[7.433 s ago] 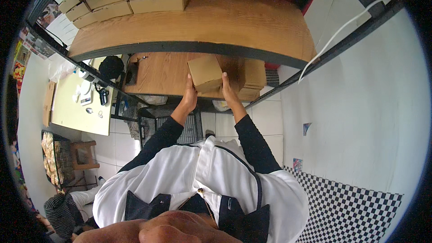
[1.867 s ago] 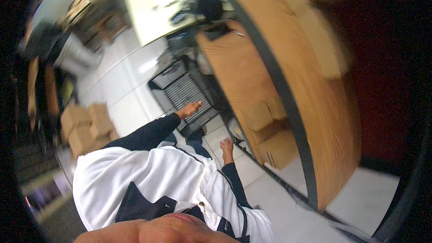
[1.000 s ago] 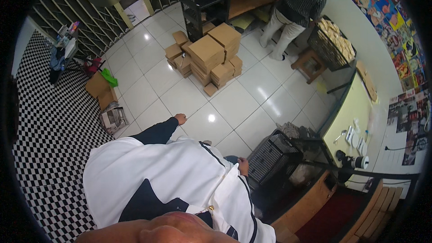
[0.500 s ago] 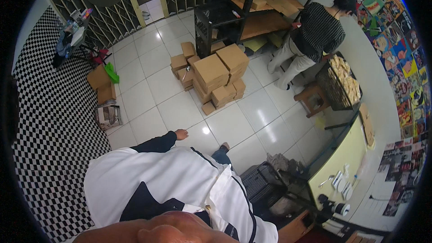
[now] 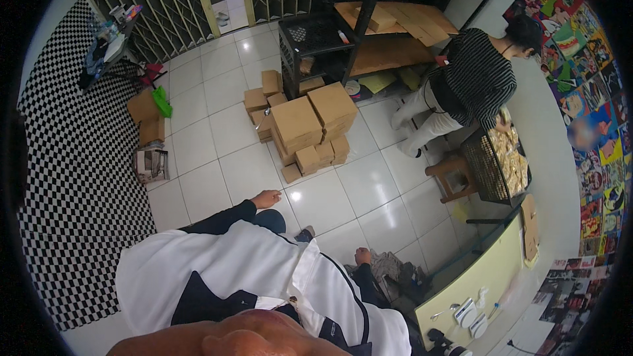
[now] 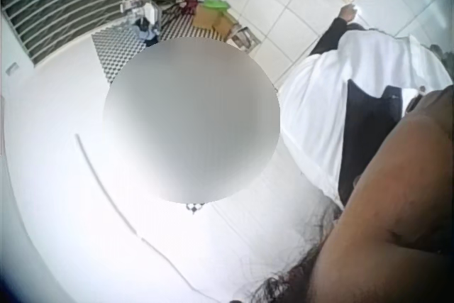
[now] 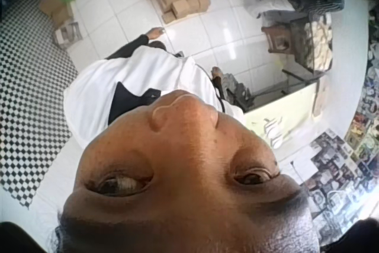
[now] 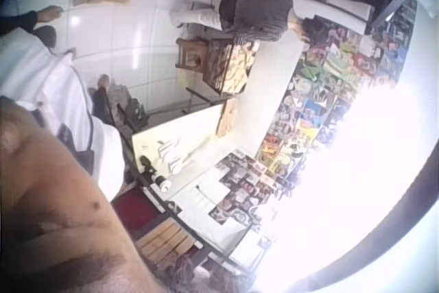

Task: The person places snack bags into cardboard boxes, closes the boxes, and stacks them on wooden shelves and the floor.

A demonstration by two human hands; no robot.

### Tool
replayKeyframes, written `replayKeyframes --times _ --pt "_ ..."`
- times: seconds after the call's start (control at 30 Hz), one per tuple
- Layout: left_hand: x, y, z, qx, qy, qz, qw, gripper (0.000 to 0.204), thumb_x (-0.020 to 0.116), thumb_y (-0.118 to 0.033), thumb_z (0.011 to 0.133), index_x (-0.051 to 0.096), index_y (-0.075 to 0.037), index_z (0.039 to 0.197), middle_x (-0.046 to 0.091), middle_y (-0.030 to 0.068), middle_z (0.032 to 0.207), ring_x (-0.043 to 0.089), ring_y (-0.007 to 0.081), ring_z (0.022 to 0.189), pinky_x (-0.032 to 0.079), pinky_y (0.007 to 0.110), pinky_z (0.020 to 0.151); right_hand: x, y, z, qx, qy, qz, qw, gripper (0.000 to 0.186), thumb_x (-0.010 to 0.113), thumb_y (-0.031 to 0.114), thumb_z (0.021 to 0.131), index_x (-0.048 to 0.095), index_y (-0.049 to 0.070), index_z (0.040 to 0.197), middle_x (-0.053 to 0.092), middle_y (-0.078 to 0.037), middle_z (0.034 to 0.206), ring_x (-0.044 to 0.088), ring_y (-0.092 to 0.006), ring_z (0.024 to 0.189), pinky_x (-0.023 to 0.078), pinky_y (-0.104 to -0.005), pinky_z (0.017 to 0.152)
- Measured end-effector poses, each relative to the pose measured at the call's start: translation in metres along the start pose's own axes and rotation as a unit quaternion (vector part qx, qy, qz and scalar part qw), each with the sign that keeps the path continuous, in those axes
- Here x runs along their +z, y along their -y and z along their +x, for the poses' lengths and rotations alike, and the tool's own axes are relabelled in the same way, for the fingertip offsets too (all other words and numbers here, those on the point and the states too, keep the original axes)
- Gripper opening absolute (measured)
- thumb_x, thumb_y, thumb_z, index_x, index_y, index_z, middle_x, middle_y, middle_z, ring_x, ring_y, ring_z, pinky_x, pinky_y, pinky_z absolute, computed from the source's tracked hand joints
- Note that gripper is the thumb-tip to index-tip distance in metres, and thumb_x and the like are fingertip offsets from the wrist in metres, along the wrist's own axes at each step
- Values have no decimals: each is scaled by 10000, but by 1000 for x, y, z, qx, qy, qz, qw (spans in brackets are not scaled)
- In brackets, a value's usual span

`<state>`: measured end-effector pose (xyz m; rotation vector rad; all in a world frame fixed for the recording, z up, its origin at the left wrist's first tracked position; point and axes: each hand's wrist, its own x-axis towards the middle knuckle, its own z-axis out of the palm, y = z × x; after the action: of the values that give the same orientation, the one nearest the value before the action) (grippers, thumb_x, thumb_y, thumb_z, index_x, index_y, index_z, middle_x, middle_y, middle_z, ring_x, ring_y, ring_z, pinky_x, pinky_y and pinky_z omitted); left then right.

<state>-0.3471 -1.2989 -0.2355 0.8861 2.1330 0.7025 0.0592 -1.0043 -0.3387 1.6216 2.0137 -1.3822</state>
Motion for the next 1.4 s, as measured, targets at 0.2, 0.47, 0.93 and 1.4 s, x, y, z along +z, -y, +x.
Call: replayKeyframes --times 0.2,0.47,0.93,1.4 --pt "-5 76 -16 -102 28 45 993 379 469 -322 846 617 -18 1017 603 188 1073 555 341 1018 435 399 893 38 30 68 -287 102 -411 859 254 540 241 776 638 28 874 636 -164 958 598 -335 908 483 -428 802" --pt "-61 153 4 -232 -35 63 970 382 450 -323 849 643 -12 959 613 202 1041 563 338 1006 432 416 889 60 171 63 -214 95 -151 961 359 565 278 791 622 7 1019 627 -203 1005 590 -338 967 465 -390 854" --pt "-93 34 137 -102 8 22 994 358 492 -273 835 605 -16 1057 598 192 1086 552 339 1033 434 401 898 74 165 116 -83 105 6 991 332 538 234 795 626 -27 980 660 -160 800 641 -235 706 505 -338 665" --pt "-3 21 179 -235 -63 -61 968 384 496 -298 855 577 -5 1089 602 202 1063 559 340 1018 443 398 888 -19 241 272 -170 180 -209 946 258 538 248 803 641 51 934 642 -159 938 606 -337 893 482 -411 785"
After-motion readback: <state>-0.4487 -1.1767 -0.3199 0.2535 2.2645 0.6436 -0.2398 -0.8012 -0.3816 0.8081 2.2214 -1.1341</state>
